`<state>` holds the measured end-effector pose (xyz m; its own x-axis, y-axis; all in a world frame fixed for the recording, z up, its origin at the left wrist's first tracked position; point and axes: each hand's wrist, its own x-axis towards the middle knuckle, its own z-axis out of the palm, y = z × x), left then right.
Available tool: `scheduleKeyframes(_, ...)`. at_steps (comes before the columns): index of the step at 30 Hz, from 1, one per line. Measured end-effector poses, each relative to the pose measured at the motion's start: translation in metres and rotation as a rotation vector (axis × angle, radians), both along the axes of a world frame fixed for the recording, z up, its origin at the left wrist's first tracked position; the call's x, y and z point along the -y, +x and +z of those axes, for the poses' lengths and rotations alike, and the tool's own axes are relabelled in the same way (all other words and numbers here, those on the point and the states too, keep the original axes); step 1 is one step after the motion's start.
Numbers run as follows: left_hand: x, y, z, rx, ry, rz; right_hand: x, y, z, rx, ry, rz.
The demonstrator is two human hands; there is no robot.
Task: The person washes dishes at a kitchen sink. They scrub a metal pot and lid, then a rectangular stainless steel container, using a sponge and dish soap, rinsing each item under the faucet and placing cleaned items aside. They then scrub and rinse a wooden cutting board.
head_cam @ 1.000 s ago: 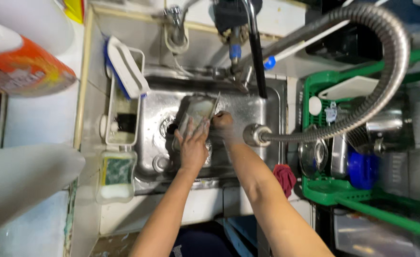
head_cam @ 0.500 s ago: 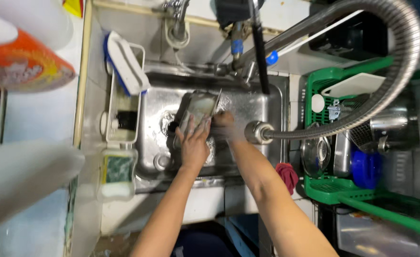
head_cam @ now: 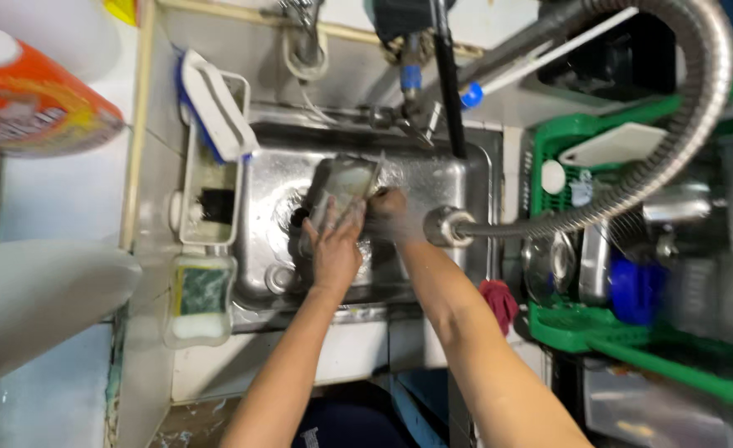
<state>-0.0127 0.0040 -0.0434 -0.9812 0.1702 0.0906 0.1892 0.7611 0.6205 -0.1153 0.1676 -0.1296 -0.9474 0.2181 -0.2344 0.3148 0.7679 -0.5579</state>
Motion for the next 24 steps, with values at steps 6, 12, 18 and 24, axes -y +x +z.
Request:
scheduleKeyframes(6, 0.0, -0.003, -0.003, 0.024, 0.088, -0.005, 0.001, -0.007, 0.005, -0.038, 0.03, -0.056)
scheduleKeyframes(12, -0.002, 0.0, -0.007, 0.057, 0.054, -0.005, 0.016, 0.053, -0.019, -0.026, 0.458, 0.556)
scheduleKeyframes(18, -0.005, 0.004, -0.017, -0.071, 0.048, 0.012, 0.009, 0.05, -0.004, 0.139, 0.081, 0.293)
scheduleKeyframes(24, -0.002, 0.004, -0.025, -0.047, 0.014, -0.011, 0.018, 0.021, 0.022, 0.116, 0.23, 0.105)
